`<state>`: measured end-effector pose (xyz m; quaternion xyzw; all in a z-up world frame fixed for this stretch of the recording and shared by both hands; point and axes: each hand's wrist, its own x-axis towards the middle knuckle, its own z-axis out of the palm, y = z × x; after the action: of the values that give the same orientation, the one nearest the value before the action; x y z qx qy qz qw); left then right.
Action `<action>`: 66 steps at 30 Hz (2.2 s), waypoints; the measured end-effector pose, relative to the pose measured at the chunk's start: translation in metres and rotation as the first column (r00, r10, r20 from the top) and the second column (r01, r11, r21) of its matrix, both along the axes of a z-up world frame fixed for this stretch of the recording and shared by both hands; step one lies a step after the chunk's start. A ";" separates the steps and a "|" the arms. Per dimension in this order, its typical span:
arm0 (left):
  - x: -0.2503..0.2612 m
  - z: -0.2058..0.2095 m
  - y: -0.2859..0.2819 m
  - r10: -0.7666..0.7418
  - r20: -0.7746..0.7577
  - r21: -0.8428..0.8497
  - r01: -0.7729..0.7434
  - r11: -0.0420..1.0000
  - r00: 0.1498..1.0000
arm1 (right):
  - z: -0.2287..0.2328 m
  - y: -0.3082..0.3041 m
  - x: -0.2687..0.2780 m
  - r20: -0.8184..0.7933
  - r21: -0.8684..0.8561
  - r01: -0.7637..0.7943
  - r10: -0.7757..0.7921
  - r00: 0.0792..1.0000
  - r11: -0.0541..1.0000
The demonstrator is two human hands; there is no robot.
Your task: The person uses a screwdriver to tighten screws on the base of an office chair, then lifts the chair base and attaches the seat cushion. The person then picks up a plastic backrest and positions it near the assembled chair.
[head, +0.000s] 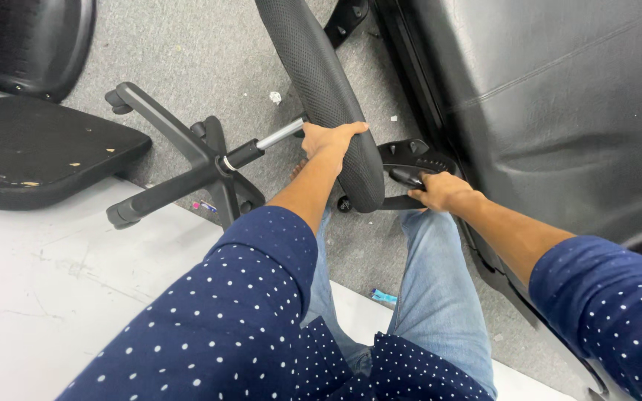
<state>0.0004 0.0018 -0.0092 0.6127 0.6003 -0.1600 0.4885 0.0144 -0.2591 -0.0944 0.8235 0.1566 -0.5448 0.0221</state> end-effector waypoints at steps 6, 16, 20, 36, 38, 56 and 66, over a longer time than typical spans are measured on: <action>-0.011 -0.008 0.005 0.062 0.091 0.003 -0.063 0.998 0.994 | -0.007 0.021 0.013 -0.119 -0.147 -0.184 0.168 0.979 0.972; -0.010 0.015 0.075 0.047 0.342 0.023 -0.058 0.998 0.939 | 0.101 0.080 0.033 -0.022 -0.058 -0.251 0.250 0.968 0.966; -0.014 0.040 0.107 0.086 0.344 -0.019 -0.085 0.996 0.935 | 0.152 0.110 0.022 0.009 -0.054 -0.248 0.249 0.968 0.967; -0.073 0.108 0.183 0.277 0.416 -0.290 -0.162 0.943 0.866 | 0.286 0.188 -0.014 0.094 -0.090 -0.291 0.299 0.949 0.952; -0.079 0.112 0.182 0.257 0.409 -0.285 -0.145 0.948 0.876 | 0.295 0.189 -0.020 0.127 -0.083 -0.297 0.306 0.944 0.951; -0.067 0.114 0.160 0.317 0.405 -0.202 -0.254 0.946 0.858 | 0.299 0.170 0.021 0.122 0.004 -0.332 0.329 0.937 0.943; -0.080 0.125 0.155 0.356 0.434 -0.197 -0.298 0.934 0.828 | 0.308 0.171 0.021 0.103 0.036 -0.405 0.400 0.911 0.914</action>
<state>-0.0798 0.1568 0.1154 0.4903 0.5517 0.0408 0.6735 0.0356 -0.0882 0.2137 0.7984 0.3370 -0.4849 0.1177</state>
